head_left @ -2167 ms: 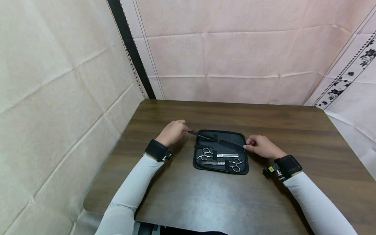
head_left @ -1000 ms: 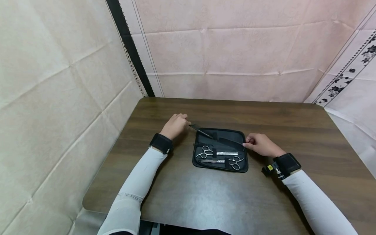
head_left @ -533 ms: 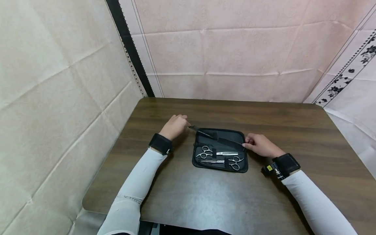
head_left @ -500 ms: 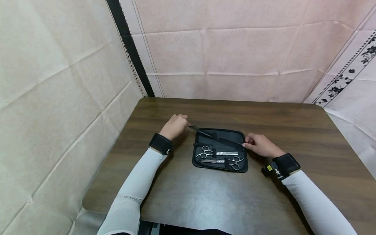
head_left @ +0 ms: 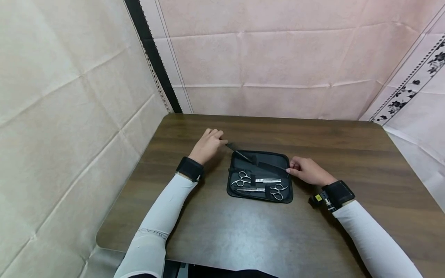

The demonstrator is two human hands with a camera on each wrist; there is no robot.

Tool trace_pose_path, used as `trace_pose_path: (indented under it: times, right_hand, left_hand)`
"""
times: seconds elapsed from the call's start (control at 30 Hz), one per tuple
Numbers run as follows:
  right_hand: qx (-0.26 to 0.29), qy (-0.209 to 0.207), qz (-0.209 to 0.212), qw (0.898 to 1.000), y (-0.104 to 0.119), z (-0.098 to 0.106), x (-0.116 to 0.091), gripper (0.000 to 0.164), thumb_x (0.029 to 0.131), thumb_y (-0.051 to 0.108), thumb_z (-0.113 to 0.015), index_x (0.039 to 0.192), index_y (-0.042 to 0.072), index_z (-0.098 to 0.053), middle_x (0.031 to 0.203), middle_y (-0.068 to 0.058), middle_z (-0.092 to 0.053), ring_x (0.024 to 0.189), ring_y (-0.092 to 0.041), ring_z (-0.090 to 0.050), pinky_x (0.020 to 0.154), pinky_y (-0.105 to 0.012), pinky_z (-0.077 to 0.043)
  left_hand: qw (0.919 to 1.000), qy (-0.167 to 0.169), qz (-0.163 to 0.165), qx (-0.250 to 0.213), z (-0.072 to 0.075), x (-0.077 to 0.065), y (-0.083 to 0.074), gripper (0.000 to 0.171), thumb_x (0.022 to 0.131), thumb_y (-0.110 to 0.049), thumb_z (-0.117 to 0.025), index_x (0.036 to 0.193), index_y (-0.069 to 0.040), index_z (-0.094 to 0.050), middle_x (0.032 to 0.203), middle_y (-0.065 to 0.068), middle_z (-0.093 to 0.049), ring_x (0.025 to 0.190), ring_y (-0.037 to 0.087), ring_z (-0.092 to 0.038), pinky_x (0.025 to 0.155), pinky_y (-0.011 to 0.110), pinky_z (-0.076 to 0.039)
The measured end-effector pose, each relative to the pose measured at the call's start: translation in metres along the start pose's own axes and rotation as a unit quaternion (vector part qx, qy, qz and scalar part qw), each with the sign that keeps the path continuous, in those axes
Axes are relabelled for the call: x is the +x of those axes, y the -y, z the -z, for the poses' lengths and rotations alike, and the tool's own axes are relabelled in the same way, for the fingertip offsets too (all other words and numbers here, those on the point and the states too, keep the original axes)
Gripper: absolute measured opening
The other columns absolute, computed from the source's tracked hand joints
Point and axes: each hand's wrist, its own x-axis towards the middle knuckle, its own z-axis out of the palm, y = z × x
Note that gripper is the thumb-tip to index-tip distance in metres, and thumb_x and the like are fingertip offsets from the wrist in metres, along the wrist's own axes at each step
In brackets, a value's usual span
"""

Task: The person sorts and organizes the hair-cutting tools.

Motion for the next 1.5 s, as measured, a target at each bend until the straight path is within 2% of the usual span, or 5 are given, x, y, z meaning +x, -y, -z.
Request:
trace_pose_path:
  times: [0.33, 0.83, 1.1, 1.23, 1.5]
  right_hand:
    - [0.000, -0.002, -0.002, 1.000, 0.000, 0.001, 0.003, 0.016, 0.101, 0.021, -0.068, 0.097, 0.007, -0.060, 0.081, -0.003, -0.058, 0.069, -0.016, -0.052, 0.062, -0.028, -0.042]
    - [-0.004, 0.000, -0.009, 1.000, 0.002, -0.001, 0.002, 0.018, 0.102, 0.023, -0.068, 0.099, 0.007, -0.061, 0.083, -0.004, -0.060, 0.072, -0.016, -0.053, 0.064, -0.030, -0.043]
    - [-0.004, 0.005, -0.014, 1.000, 0.000, 0.001, 0.001, 0.017, 0.101, 0.022, -0.068, 0.099, 0.007, -0.061, 0.082, -0.004, -0.059, 0.070, -0.016, -0.052, 0.063, -0.030, -0.042]
    - [-0.006, 0.006, -0.014, 1.000, 0.000, 0.001, 0.001, 0.017, 0.101, 0.022, -0.068, 0.099, 0.006, -0.060, 0.082, -0.004, -0.059, 0.070, -0.016, -0.052, 0.063, -0.030, -0.042]
    - [-0.009, 0.006, -0.013, 1.000, 0.001, -0.001, 0.004, 0.017, 0.102, 0.022, -0.067, 0.099, 0.007, -0.060, 0.082, -0.004, -0.058, 0.071, -0.017, -0.052, 0.065, -0.031, -0.043]
  left_hand:
    - [0.9996, -0.013, -0.026, -0.001, 0.005, 0.000, 0.001, 0.024, 0.097, -0.006, -0.070, 0.117, -0.014, -0.081, 0.095, 0.002, -0.061, 0.093, 0.021, -0.053, 0.086, 0.040, -0.036]
    - [0.9984, -0.042, -0.039, 0.001, 0.005, 0.006, 0.002, 0.022, 0.096, -0.003, -0.070, 0.114, -0.011, -0.081, 0.104, 0.004, -0.067, 0.099, 0.022, -0.057, 0.096, 0.041, -0.042]
    - [0.9980, -0.025, -0.048, -0.034, 0.009, 0.005, 0.003, 0.023, 0.099, -0.002, -0.066, 0.113, -0.010, -0.082, 0.096, 0.004, -0.063, 0.092, 0.022, -0.053, 0.084, 0.036, -0.043]
    - [0.9966, -0.040, -0.067, -0.027, 0.012, 0.006, 0.003, 0.022, 0.097, -0.001, -0.067, 0.109, -0.011, -0.083, 0.097, 0.004, -0.065, 0.093, 0.021, -0.055, 0.083, 0.034, -0.044]
    - [0.9962, -0.055, -0.066, 0.011, 0.008, 0.010, 0.004, 0.021, 0.097, -0.003, -0.068, 0.111, -0.011, -0.083, 0.107, 0.004, -0.072, 0.103, 0.022, -0.061, 0.099, 0.036, -0.046]
